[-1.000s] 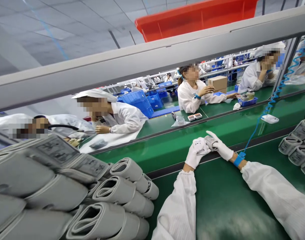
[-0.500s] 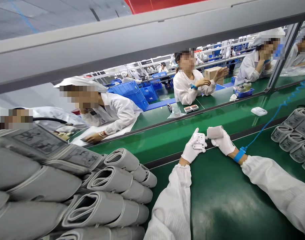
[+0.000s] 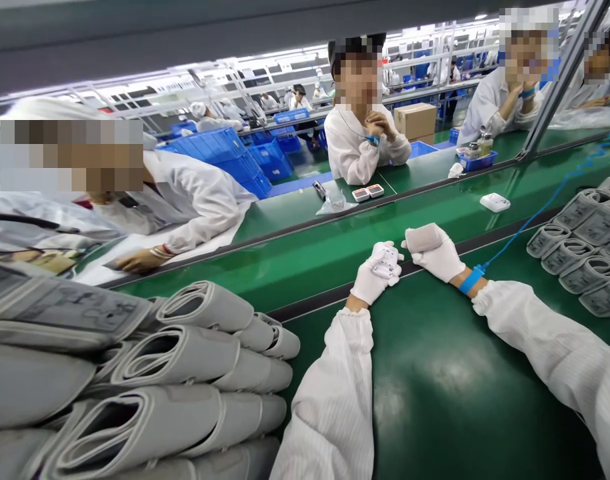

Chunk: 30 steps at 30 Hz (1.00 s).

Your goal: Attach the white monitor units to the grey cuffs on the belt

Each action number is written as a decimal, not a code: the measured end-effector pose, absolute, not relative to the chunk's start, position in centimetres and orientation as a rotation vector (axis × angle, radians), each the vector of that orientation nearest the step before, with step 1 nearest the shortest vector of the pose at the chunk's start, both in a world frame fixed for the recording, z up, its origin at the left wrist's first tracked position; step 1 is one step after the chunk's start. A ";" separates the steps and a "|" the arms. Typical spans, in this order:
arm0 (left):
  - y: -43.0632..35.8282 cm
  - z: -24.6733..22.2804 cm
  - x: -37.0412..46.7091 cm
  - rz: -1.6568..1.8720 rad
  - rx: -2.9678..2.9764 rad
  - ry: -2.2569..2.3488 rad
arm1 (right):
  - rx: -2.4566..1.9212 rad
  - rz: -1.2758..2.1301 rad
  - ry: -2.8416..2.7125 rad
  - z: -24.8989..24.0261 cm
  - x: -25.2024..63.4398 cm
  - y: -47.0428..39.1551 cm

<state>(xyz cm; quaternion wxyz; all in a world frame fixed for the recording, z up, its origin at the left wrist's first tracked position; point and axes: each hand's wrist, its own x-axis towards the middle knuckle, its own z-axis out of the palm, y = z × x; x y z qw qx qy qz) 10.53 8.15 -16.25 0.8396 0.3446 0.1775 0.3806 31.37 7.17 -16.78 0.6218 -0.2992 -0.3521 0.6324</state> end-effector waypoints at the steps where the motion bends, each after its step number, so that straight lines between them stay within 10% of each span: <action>1: 8.1 -16.2 10.6 0.807 0.726 0.380 | -0.705 1.436 -0.842 -16.7 31.3 7.1; 20: 7.6 -16.2 11.4 0.894 0.966 0.413 | -1.115 0.097 -1.628 -17.8 28.5 4.8; 30: 8.0 -16.5 11.3 0.949 0.873 0.399 | -1.076 0.302 -1.748 -17.3 28.3 4.0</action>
